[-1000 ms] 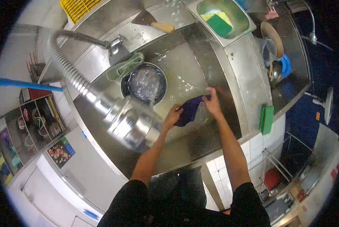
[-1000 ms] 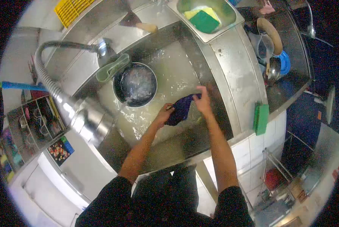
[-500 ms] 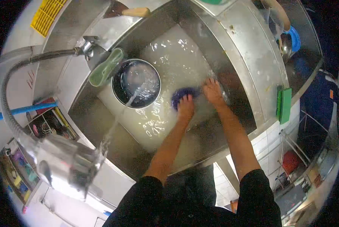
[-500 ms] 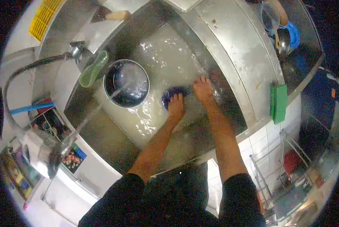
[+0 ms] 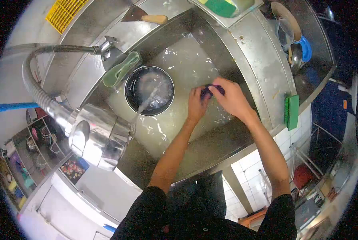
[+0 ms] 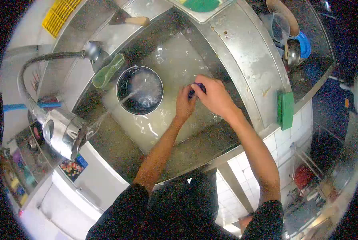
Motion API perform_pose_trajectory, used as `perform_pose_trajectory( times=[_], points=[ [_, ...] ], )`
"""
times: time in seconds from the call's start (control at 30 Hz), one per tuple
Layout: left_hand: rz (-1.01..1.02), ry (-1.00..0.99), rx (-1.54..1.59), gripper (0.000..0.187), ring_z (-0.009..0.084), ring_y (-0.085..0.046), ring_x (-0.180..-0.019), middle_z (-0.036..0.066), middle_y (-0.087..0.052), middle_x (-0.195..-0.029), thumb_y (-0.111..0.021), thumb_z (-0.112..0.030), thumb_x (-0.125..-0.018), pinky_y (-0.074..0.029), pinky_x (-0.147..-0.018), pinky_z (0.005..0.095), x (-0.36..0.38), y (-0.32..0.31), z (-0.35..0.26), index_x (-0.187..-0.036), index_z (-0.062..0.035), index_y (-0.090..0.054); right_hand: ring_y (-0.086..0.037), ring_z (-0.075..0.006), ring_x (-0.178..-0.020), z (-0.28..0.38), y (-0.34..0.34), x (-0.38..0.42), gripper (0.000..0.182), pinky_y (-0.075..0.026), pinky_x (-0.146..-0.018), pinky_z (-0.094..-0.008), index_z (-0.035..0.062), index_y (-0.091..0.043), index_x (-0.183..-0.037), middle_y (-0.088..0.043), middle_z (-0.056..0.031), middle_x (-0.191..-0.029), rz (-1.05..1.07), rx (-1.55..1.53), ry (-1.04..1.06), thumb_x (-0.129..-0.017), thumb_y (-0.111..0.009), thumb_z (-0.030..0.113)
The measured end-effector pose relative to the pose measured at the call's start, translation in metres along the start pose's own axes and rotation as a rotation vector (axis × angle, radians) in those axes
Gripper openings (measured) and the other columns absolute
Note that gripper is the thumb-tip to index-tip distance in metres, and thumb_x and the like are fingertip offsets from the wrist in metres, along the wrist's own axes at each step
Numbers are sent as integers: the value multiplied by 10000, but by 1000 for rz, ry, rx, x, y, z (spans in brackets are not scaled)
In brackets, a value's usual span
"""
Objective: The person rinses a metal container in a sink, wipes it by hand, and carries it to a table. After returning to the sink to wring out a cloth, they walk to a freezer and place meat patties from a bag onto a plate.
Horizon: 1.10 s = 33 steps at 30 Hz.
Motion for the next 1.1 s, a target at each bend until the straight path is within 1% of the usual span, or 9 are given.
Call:
perform_pose_trajectory(
  times=[0.23, 0.27, 0.4, 0.53, 0.63, 0.77, 0.83, 0.93, 1.1],
  points=[
    [-64, 91, 416, 188, 310, -627, -788, 130, -593, -936, -588, -63, -819, -509, -640, 346, -19, 45, -20, -994, -13, -538, -584, -387, -781, 39, 46, 15, 193, -460, -647, -406, -2, -542, -868, -599, -191, -824, 0, 106, 69, -795, -658, 134],
    [-33, 215, 521, 211, 288, -621, -810, 130, -579, -920, -600, -59, -803, -506, -695, 335, -10, 43, 2, -998, -12, -534, -596, -372, -795, 27, 38, 21, 184, -475, -668, -415, 26, -574, -892, -617, -171, -865, 81, 168, 56, -769, -663, 131],
    [222, -151, 54, 348, 343, -538, -939, 160, -522, -996, -631, -14, -705, -448, -832, 410, -6, 54, -36, -1033, -22, -514, -583, -320, -940, -56, -36, 37, 222, -447, -832, -421, 41, -601, -935, -633, -132, -911, 339, 507, -3, -768, -660, 174],
    [342, -264, -522, 299, 336, -563, -941, 145, -531, -1004, -573, -52, -772, -469, -798, 426, 12, -3, 66, -1068, -77, -539, -551, -306, -1060, -178, -128, 30, 247, -396, -926, -437, 58, -602, -1013, -626, -111, -1083, 409, 830, -39, -796, -607, 175],
    [250, -250, -681, 294, 342, -568, -930, 148, -557, -1001, -571, -84, -791, -464, -800, 428, 28, -15, 86, -1082, -79, -536, -510, -295, -1147, -216, -154, 33, 267, -372, -957, -443, 54, -584, -1086, -592, -130, -1177, 365, 719, -201, -840, -520, 134],
    [268, -194, -682, 251, 307, -587, -916, 144, -611, -951, -593, -128, -811, -467, -801, 411, 55, -23, 105, -1054, -67, -577, -549, -312, -1056, -207, -168, 56, 281, -423, -881, -440, 49, -571, -1120, -580, -176, -1120, 356, 865, -125, -885, -463, 157],
    [211, -141, -504, 214, 285, -595, -907, 147, -631, -926, -612, -133, -821, -470, -793, 400, 41, 15, 55, -1021, -55, -609, -601, -351, -878, -197, -146, 48, 213, -454, -793, -471, 48, -591, -1012, -617, -192, -954, 406, 609, -253, -874, -495, 179],
    [274, 123, -64, 157, 291, -595, -891, 143, -640, -881, -638, -126, -829, -460, -815, 404, 40, 68, 20, -961, -41, -644, -589, -334, -790, -140, -77, 49, 165, -459, -742, -426, 39, -557, -1005, -601, -183, -856, 125, 141, -217, -860, -552, 119],
    [174, -170, -132, 143, 350, -530, -1053, 181, -565, -1124, -641, -120, -841, -416, -921, 408, 45, 186, -134, -944, -22, -629, -530, -243, -627, 35, 64, 78, 174, -432, -618, -348, 55, -558, -940, -559, -122, -692, 79, -19, 20, -806, -663, 88]
  ],
)
Point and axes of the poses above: each hand's wrist, its own x-axis away from the middle knuckle, its own y-axis out of the back of the hand, z = x × y, the point moved 8 cm from there along -x, towards the middle knuckle
